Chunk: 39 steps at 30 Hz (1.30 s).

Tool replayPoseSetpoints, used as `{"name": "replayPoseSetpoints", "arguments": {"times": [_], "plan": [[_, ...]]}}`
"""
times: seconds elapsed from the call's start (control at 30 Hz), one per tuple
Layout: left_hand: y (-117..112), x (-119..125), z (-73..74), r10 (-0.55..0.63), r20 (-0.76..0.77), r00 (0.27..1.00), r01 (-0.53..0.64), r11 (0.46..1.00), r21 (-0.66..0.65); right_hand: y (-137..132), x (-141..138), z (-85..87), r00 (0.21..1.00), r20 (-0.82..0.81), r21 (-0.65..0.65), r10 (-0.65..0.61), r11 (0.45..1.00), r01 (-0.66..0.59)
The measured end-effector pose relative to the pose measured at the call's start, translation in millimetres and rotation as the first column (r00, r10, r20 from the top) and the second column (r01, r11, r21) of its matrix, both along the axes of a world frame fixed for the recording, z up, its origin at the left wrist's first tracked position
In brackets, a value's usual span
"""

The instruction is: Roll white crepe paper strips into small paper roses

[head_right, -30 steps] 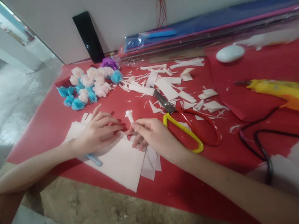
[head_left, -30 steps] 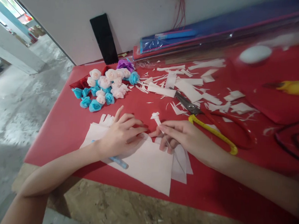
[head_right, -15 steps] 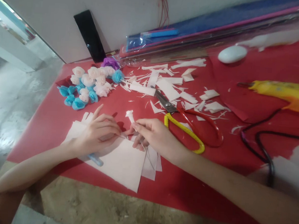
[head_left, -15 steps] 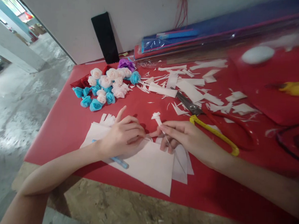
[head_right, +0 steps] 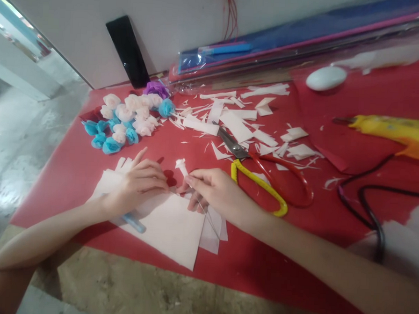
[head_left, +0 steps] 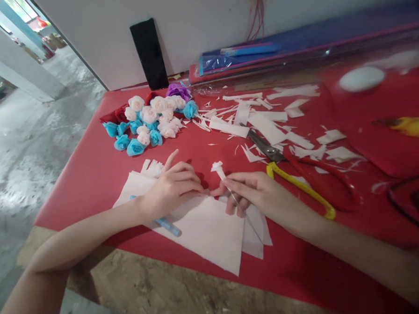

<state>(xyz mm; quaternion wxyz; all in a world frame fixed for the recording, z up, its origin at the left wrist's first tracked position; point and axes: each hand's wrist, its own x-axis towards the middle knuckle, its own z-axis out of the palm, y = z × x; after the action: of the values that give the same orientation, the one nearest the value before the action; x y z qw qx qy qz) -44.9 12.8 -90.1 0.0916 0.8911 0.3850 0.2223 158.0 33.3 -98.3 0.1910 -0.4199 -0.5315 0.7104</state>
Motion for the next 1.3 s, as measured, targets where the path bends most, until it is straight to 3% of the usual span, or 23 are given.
{"name": "replayPoseSetpoints", "arguments": {"times": [0.43,0.77,0.9,1.0,1.1,1.2,1.3], "plan": [[3.6,-1.1,2.0,0.114,0.178,0.977,-0.094,0.988,-0.12,-0.6,-3.7,7.2,0.998,0.031,-0.017,-0.048,0.999,0.049],[2.4,0.7,10.1,0.252,0.395,0.883,-0.136,0.945,-0.298,-2.1,-1.5,11.6,0.998,0.026,0.001,-0.058,0.998,0.058],[1.9,1.5,11.9,0.296,0.466,0.834,-0.151,0.934,-0.324,-3.9,0.6,19.0,0.997,0.005,0.063,-0.082,0.995,0.082],[-0.3,2.6,18.8,0.254,0.485,0.837,-0.115,0.947,-0.299,-8.2,3.0,35.0,0.993,-0.007,0.176,-0.121,0.977,0.12],[-4.9,6.8,30.7,0.171,0.46,0.871,-0.041,0.96,-0.278,-16.8,6.4,53.6,0.986,0.011,0.433,-0.163,0.89,0.143],[-9.8,15.4,44.1,0.126,0.473,0.872,-0.001,0.967,-0.256,-27.5,10.4,64.4,0.986,0.03,0.685,-0.163,0.721,0.098],[-13.3,26.9,56.6,0.098,0.541,0.835,0.07,0.957,-0.281,-35.4,14.0,64.7,0.983,0.046,0.846,-0.18,0.53,0.057]]}}
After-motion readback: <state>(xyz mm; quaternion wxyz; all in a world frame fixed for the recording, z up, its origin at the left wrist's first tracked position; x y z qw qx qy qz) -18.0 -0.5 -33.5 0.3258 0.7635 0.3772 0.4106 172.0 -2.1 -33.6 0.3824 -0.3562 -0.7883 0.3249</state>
